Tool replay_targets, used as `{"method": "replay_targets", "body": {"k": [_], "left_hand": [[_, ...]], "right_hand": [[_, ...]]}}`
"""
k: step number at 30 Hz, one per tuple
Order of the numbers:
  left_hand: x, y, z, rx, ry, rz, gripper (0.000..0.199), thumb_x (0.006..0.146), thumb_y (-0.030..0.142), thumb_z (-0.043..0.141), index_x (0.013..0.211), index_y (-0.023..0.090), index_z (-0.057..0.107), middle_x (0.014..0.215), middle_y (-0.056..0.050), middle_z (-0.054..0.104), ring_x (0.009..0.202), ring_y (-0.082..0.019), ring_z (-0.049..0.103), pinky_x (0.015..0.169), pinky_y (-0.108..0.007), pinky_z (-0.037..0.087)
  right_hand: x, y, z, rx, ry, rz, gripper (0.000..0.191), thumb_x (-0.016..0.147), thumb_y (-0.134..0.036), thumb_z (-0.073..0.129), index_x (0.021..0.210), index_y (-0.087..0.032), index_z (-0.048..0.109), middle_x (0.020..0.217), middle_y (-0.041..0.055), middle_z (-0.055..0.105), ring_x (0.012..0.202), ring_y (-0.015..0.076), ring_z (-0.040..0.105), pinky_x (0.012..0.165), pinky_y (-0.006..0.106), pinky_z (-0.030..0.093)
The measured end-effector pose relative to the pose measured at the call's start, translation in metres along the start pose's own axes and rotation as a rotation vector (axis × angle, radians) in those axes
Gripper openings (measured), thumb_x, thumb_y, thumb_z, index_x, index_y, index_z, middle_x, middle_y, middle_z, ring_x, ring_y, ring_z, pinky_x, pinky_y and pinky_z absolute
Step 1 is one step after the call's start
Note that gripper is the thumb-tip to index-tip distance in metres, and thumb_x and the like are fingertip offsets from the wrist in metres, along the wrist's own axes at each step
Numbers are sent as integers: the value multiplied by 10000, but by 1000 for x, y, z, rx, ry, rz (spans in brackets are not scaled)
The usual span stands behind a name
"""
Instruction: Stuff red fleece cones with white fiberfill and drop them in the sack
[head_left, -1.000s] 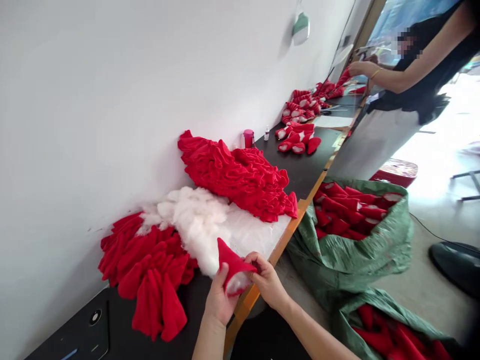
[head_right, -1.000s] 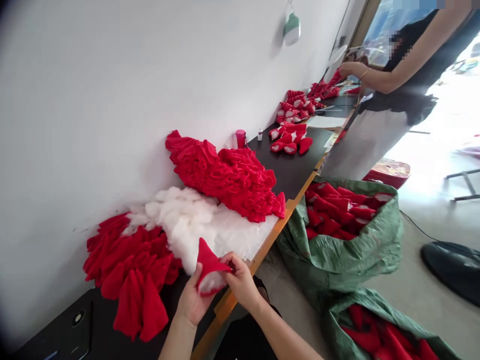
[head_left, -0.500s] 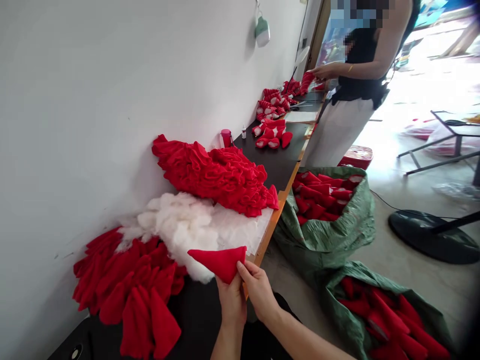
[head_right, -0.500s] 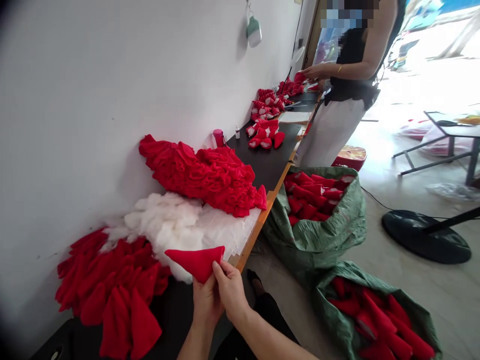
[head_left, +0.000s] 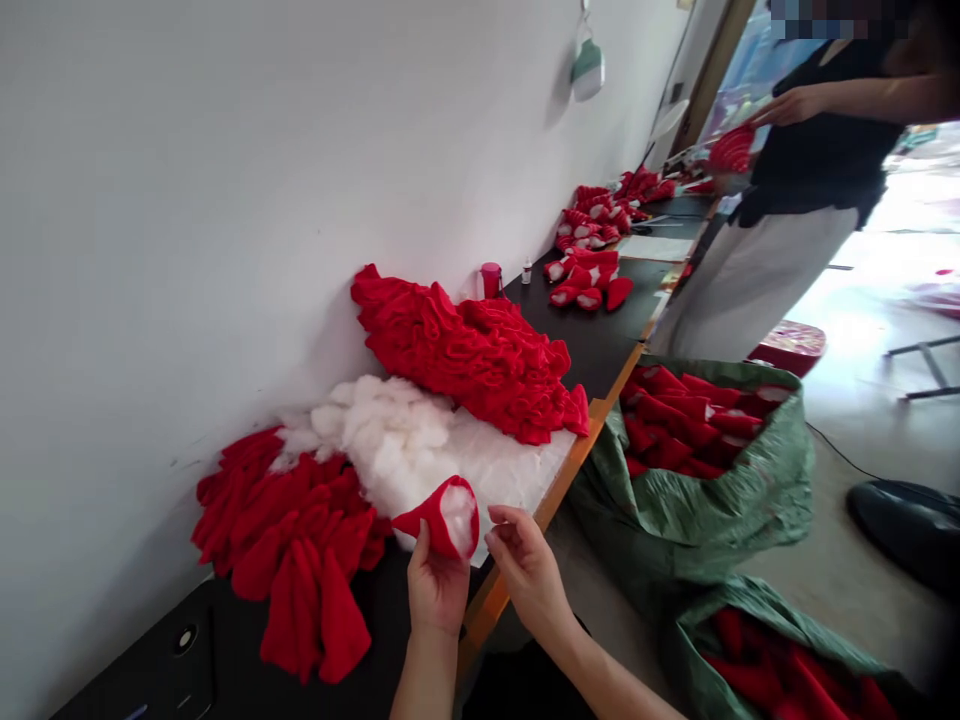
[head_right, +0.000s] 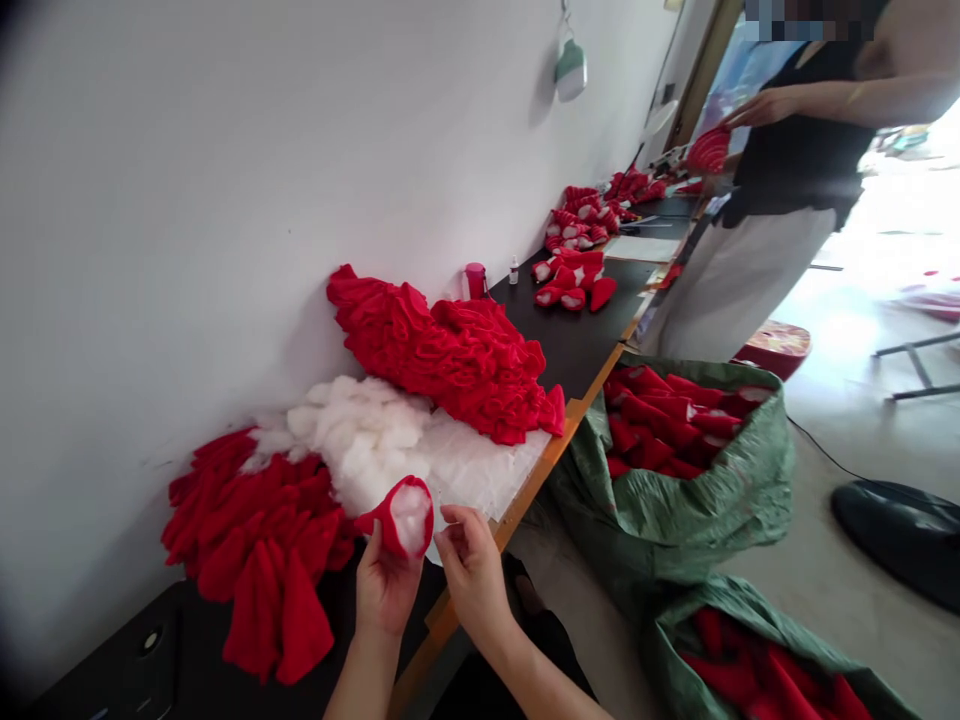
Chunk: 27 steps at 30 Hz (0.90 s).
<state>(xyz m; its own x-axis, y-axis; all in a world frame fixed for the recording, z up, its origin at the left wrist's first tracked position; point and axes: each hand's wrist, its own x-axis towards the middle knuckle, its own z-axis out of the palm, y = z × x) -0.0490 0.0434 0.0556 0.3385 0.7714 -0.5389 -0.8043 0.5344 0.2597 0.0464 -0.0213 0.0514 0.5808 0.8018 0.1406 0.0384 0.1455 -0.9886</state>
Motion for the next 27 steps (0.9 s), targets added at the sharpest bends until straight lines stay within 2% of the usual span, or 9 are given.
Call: {"method": "replay_targets", "body": {"k": [4, 7, 11, 14, 16, 19, 21, 23, 27], "left_hand": [[-4, 2, -3, -1, -59, -32, 318, 975, 197, 365, 1149, 119, 620, 1028, -140, 711, 991, -224, 663, 868, -312, 536], [-3, -3, -4, 33, -71, -93, 351, 982, 199, 342, 1217, 64, 567, 1035, -186, 698, 962, -233, 675, 826, -290, 552], [2, -7, 4, -16, 60, 6, 361, 972, 104, 326, 1287, 78, 500, 931, -138, 720, 859, -173, 700, 792, -236, 553], [7, -8, 12, -55, 72, 27, 339, 967, 102, 345, 1253, 69, 524, 985, -156, 708, 916, -189, 687, 815, -258, 550], [10, -9, 13, -54, 75, 39, 309, 961, 104, 364, 1178, 70, 580, 988, -159, 706, 925, -195, 682, 825, -265, 546], [16, -9, 9, -18, 70, 30, 262, 948, 116, 417, 1095, 99, 632, 926, -124, 715, 874, -186, 690, 805, -255, 550], [19, -7, 6, 19, 62, 50, 259, 928, 117, 460, 1128, 124, 625, 952, -109, 714, 901, -193, 684, 823, -266, 547], [21, -4, 3, 81, 59, 92, 308, 903, 115, 496, 1190, 159, 600, 1015, -102, 705, 984, -213, 661, 866, -288, 534], [19, -8, 6, 251, 108, 46, 286, 889, 158, 521, 1154, 176, 627, 985, -101, 708, 1014, -245, 646, 887, -321, 526]], "right_hand": [[4, -5, 10, -54, -125, -45, 383, 815, -201, 583, 1194, -240, 550, 1106, 83, 537, 761, 152, 597, 659, 287, 538], [13, -10, 20, -140, -167, -72, 450, 750, -108, 575, 1182, -234, 583, 1065, 69, 587, 798, 169, 609, 702, 295, 541], [26, -7, 24, -166, -151, -87, 259, 777, -75, 484, 942, -212, 630, 914, 45, 611, 769, 168, 607, 688, 282, 526], [31, -2, 20, -123, -60, -93, 147, 835, -128, 467, 870, -207, 586, 905, 51, 565, 776, 164, 594, 663, 271, 527], [33, 0, 17, -154, -102, -145, 144, 851, -142, 468, 863, -206, 596, 909, 56, 562, 799, 169, 593, 692, 280, 527], [33, 0, 14, -227, -247, -227, 232, 852, -109, 440, 912, -208, 642, 933, 70, 618, 871, 191, 604, 781, 315, 512], [35, -3, 13, -209, -268, -202, 270, 868, -106, 408, 942, -210, 646, 947, 74, 633, 879, 190, 607, 788, 315, 510], [36, -7, 13, -166, -233, -146, 243, 894, -143, 409, 958, -213, 633, 962, 73, 619, 885, 184, 600, 792, 308, 502], [28, -13, 12, -145, -116, -27, 67, 798, -175, 587, 844, -215, 615, 847, 33, 592, 781, 175, 569, 716, 286, 481]]}}
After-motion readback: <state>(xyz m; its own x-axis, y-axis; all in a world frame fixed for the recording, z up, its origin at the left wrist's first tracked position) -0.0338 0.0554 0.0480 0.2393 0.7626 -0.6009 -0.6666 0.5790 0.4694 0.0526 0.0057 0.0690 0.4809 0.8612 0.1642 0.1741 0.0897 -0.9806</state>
